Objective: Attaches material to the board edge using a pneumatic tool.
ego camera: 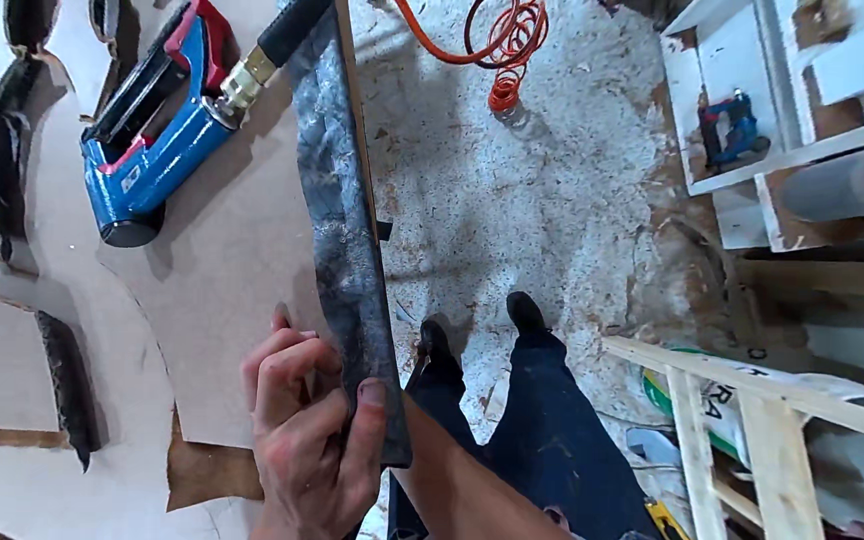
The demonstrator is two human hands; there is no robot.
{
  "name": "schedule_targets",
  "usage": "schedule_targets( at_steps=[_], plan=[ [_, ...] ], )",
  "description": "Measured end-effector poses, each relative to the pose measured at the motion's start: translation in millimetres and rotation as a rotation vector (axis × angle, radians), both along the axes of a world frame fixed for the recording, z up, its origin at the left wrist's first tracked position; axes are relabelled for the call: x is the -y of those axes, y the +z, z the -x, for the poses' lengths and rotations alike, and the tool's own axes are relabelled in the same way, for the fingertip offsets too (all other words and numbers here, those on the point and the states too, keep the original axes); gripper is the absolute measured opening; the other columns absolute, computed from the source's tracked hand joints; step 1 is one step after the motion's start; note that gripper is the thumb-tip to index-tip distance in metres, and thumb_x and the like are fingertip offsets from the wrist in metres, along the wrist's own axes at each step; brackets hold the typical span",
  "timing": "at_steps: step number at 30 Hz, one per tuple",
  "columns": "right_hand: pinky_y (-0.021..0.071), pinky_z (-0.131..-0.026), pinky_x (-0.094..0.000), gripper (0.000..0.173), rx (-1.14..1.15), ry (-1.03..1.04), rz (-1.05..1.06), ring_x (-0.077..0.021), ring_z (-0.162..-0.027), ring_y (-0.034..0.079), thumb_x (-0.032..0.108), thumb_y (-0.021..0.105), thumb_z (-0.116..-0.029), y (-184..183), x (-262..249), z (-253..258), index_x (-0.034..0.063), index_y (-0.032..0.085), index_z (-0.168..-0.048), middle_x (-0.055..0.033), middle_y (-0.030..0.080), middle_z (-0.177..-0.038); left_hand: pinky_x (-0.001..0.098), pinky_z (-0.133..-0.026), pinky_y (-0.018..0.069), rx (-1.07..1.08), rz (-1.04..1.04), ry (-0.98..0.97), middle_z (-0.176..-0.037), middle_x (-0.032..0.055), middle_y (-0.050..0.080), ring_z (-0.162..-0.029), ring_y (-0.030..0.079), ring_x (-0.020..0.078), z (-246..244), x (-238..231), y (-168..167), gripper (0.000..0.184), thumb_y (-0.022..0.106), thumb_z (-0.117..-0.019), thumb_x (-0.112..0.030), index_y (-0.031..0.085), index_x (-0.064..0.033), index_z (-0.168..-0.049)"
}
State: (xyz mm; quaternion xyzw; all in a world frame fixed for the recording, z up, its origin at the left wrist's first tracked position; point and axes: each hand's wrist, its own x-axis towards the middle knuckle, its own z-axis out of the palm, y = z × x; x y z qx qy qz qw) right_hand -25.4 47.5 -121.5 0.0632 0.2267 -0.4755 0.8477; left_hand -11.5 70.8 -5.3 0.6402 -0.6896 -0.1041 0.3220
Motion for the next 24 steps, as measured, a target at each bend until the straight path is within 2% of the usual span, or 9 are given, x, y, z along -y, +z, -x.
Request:
schedule_targets(
  at_steps=[3,5,7,11,13,16,19,21,24],
  plan=[
    [0.0582,-0.089,-0.0254,0.049,0.119,-0.007,0.164,-0.002,-0.103,0.069,0.058,0.035,-0.1066,61.6,15.4,79.3,0.0276,0.065,-0.13,0.0052,0.073,-0.114,0.0517,-0.117,0.0376,-0.026,0.021,0.03,-0.109,-0.0038,0.062,-0.125,0.054,0.021,-2.8,0.4,-1.5,0.04,0.066,-0.0941,-0.029,0.053,-0.0226,-0.057],
    [0.0305,-0.124,-0.0396,0.072,0.014,0.052,0.509,-0.0106,-0.152,0.031,0.063,0.017,-0.1058,72.4,16.0,115.0,0.024,0.02,-0.166,0.0033,0.031,-0.167,0.052,-0.118,0.0376,-0.033,0.013,0.037,-0.107,-0.0054,0.062,-0.123,0.055,0.0187,-2.7,0.2,-1.5,0.039,0.065,-0.0947,-0.03,0.052,-0.0235,-0.058],
    [0.016,-0.129,-0.0539,0.086,-0.07,0.06,0.688,-0.0243,-0.16,0.008,0.071,0.006,-0.1007,73.0,18.2,135.4,0.0173,0.007,-0.168,-0.0029,0.007,-0.174,0.0523,-0.118,0.0354,-0.046,-0.002,0.026,-0.106,-0.006,0.062,-0.121,0.055,0.0168,-3.2,1.3,-3.9,0.037,0.065,-0.0949,-0.03,0.055,-0.0235,-0.06],
    [0.0441,-0.112,-0.0424,0.078,0.041,-0.017,0.39,-0.0169,-0.144,0.045,0.073,0.003,-0.0985,39.7,19.8,110.3,0.0336,0.018,-0.164,0.0048,0.041,-0.162,0.0519,-0.119,0.0336,-0.006,-0.031,0.017,-0.11,-0.0064,0.062,-0.123,0.055,0.0156,-2.4,0.0,-5.8,0.036,0.065,-0.0958,-0.031,0.059,-0.0232,-0.061],
    [0.0547,-0.091,-0.0198,0.058,0.062,-0.004,0.159,0.0056,-0.113,0.063,0.056,0.012,-0.1084,38.4,19.0,83.3,0.0371,0.052,-0.147,0.0178,0.066,-0.131,0.0485,-0.118,0.0351,0.003,-0.029,0.011,-0.112,-0.0061,0.061,-0.123,0.053,0.0153,-1.6,-1.0,-4.7,0.037,0.065,-0.0955,-0.031,0.059,-0.0224,-0.06],
    [0.0458,-0.059,-0.0101,0.035,0.058,0.202,-0.181,0.0051,-0.067,0.057,0.014,0.02,-0.1122,59.8,41.0,65.5,0.0077,0.054,-0.11,0.003,0.058,-0.08,0.0499,-0.119,0.0352,0.009,-0.008,0.03,-0.109,-0.0046,0.063,-0.123,0.055,0.0171,-0.1,0.5,-6.4,0.039,0.066,-0.0945,-0.029,0.055,-0.0216,-0.058],
    [0.0554,-0.066,-0.0137,0.044,0.098,0.151,-0.016,0.0039,-0.074,0.067,0.039,0.029,-0.1118,56.2,21.5,78.0,0.0178,0.067,-0.103,0.0054,0.07,-0.082,0.0533,-0.119,0.0338,0.01,0.006,0.054,-0.108,-0.0022,0.063,-0.123,0.055,0.02,0.6,0.0,-6.0,0.04,0.065,-0.0925,-0.025,0.051,-0.0207,-0.056],
    [0.0599,-0.082,-0.0279,0.053,0.167,0.135,0.096,-0.0065,-0.093,0.071,0.062,0.035,-0.1051,70.4,18.6,96.5,0.024,0.068,-0.119,0.0005,0.073,-0.101,0.0535,-0.12,0.0337,-0.001,0.019,0.083,-0.107,-0.0021,0.063,-0.124,0.055,0.0199,2.2,0.6,-4.3,0.039,0.065,-0.0918,-0.024,0.051,-0.0209,-0.056],
    [0.0372,-0.12,-0.0409,0.067,0.01,0.205,0.373,-0.0163,-0.146,0.043,0.058,0.026,-0.1069,86.7,14.0,135.5,0.022,0.03,-0.163,-0.0037,0.045,-0.158,0.0518,-0.119,0.0355,0.0,0.026,0.097,-0.101,-0.0008,0.064,-0.121,0.057,0.0206,4.5,2.6,-3.9,0.041,0.064,-0.0916,-0.025,0.049,-0.0207,-0.054]
  ],
)
